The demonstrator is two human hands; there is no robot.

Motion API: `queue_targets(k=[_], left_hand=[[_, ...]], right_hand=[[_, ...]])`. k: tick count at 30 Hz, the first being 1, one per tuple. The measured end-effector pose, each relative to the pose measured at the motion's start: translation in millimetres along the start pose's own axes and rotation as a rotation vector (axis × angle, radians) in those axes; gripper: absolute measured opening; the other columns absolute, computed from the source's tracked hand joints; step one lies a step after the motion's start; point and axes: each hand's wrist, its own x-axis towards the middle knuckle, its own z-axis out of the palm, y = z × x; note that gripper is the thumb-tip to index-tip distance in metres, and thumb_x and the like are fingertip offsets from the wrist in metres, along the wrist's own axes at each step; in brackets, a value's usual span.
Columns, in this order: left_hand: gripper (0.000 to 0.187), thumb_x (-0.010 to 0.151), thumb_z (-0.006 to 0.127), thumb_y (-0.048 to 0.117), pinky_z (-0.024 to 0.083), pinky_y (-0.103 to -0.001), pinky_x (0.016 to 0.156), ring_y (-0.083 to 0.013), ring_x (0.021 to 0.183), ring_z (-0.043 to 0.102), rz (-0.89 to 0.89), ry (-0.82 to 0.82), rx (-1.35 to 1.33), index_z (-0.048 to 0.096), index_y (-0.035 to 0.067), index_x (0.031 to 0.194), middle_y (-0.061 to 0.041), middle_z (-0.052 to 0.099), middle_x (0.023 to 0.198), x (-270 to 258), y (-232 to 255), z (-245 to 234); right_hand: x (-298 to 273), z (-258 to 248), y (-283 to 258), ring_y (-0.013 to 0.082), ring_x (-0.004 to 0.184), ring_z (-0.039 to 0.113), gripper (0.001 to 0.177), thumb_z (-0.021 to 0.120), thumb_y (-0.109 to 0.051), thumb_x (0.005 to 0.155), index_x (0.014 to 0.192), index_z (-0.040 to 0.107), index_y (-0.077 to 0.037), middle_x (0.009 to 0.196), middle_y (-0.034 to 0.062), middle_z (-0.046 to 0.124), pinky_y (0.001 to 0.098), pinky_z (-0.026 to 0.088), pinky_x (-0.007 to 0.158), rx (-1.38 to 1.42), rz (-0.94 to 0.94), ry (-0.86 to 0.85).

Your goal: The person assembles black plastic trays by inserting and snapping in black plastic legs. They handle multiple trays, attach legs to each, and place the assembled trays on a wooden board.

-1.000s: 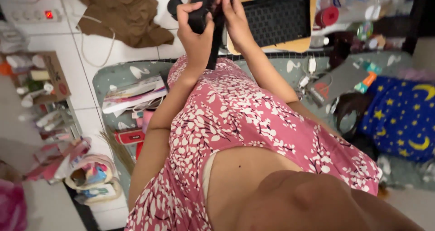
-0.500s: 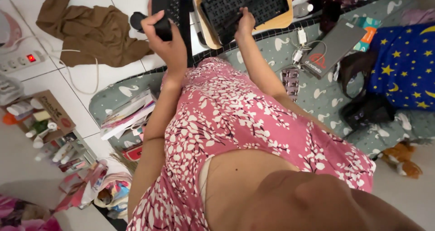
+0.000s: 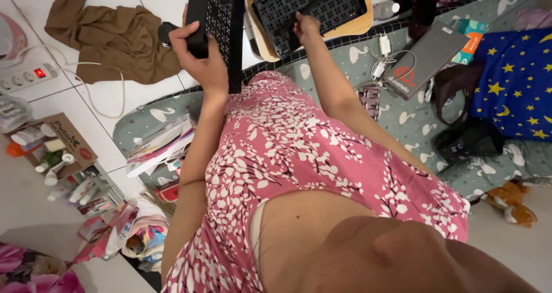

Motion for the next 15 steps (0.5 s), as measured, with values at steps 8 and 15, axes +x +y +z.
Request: queue_targets(k=[8, 15], left_hand=[[0.039, 0.087, 0.063, -0.016, 0.042, -0.029, 0.102, -0.0156, 0.106, 0.051, -0.09, 0.056, -0.081, 0.055, 0.004, 0.119, -0.005, 0.05, 0.113, 9, -11, -13], [0.048, 0.076, 0.052, -0.015, 0.051, -0.033, 0.088, -0.0209, 0.1, 0.057, -0.533, 0.167, -0.729, 0.054, 0.005, 0.12, -0.01, 0.056, 0.112, 41, -43, -46]], right_hand=[[10, 8, -2, 0.0187, 0.061, 0.059, 0.028, 0.071, -0.011, 0.084, 0.11, 0.06, -0.01, 0.081, 0.01, 0.067, 0.0336, 0.049, 0.053, -0.031, -0.274, 0.038], [25, 21, -26, 0.0139, 0.104, 0.052, 0.044, 0.067, -0.032, 0.105, 0.143, 0.055, -0.013, 0.118, 0.0004, 0.059, 0.0352, 0.043, 0.093, -0.029, -0.606, -0.642]])
